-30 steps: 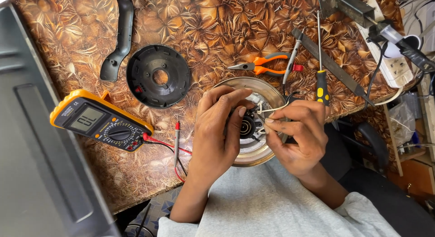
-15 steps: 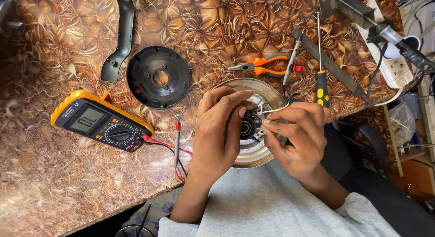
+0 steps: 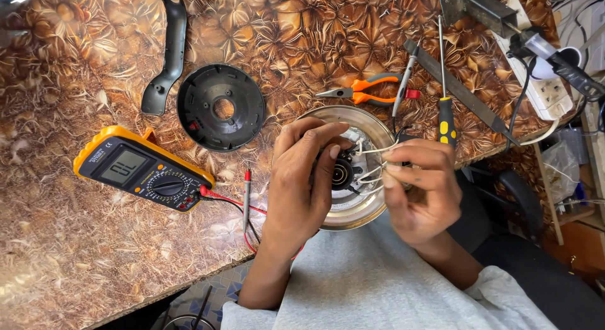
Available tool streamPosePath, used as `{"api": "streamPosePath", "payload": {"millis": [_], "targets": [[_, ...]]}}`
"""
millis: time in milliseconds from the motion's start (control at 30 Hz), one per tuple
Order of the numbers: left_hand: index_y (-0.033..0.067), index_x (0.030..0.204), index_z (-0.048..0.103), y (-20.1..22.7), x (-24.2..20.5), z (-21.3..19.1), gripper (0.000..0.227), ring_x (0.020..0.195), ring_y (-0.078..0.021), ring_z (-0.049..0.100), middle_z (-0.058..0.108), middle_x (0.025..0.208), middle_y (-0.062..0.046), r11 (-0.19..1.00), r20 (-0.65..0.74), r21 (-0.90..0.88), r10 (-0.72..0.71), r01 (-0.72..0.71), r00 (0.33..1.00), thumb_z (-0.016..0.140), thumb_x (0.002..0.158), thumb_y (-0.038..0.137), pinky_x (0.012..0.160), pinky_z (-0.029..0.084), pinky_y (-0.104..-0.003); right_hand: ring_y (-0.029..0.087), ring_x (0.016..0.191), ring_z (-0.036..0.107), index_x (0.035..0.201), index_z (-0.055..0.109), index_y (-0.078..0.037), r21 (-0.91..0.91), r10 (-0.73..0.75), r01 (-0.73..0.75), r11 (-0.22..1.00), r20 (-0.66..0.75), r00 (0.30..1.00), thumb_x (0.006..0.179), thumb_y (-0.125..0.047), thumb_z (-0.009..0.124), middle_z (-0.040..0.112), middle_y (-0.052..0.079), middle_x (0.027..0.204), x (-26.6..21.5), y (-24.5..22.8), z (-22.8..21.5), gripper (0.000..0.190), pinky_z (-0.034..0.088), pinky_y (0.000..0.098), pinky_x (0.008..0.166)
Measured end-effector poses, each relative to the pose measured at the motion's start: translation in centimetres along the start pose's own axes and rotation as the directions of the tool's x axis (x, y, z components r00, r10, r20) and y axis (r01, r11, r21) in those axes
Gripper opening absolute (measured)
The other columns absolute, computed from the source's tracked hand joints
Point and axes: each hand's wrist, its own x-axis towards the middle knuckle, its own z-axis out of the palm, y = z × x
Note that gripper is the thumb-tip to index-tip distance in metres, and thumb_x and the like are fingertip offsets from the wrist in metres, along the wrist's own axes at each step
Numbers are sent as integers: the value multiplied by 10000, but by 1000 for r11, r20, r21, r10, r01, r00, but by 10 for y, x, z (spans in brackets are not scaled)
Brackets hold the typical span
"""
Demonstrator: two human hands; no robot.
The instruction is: The person uses a multimeter to test the electrical continuity of a circular fan motor component. They touch the probes to various points on the motor's internal wiring and then use pliers to adjust the wires.
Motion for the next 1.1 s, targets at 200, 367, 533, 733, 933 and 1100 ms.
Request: {"api": "streamPosePath", "payload": {"millis": [200,367,533,733,933,1100], "targets": [[-1,1186,622,1,0,1,242,1115,-272,568,721,1046,-67,1000,-16,21,1,-1,1000,443,1063,107,1007,452,-385,293,942,602,943,611,-59,108,18,-16,994,-13,1000,997,-175,619,655,127,948,-12,8,-19,128,523,398,900],[12,1178,630,0,0,2,228,1119,-255,572,743,1013,-44,999,-22,50,8,-7,1000,456,1056,95,993,457,-369,257,925,536,981,712,-46,42,32,-36,998,94,995,990,-217,624,608,90,912,-15,-1,-27,192,485,378,862],[21,1164,634,0,1,2,214,1118,-249,587,747,1017,-38,997,-36,78,22,-19,999,467,1057,102,980,477,-365,276,945,552,1013,728,-63,-33,-44,51,998,180,983,997,-165,636,640,91,976,-12,-8,-26,138,479,391,870],[42,1203,677,-13,-2,7,219,1082,-326,624,741,927,-83,997,-104,-24,76,-79,992,551,1024,36,1024,469,-458,310,912,564,1006,826,-88,-18,-53,54,998,66,996,936,-87,746,667,79,938,-22,3,-14,106,450,450,908],[46,1201,677,-14,-3,8,217,1082,-319,626,739,927,-77,996,-105,-29,76,-80,992,545,1029,46,1036,464,-450,308,912,569,998,827,-75,6,-58,58,998,46,997,949,-109,743,664,80,928,-25,7,-14,103,443,450,919],[46,1202,675,-13,-2,8,218,1083,-324,628,740,927,-80,996,-107,-22,85,-87,991,541,1029,45,1039,464,-454,314,904,569,976,826,-72,5,-60,60,998,45,997,935,-108,758,669,83,922,-26,8,-14,87,447,459,927]]}}
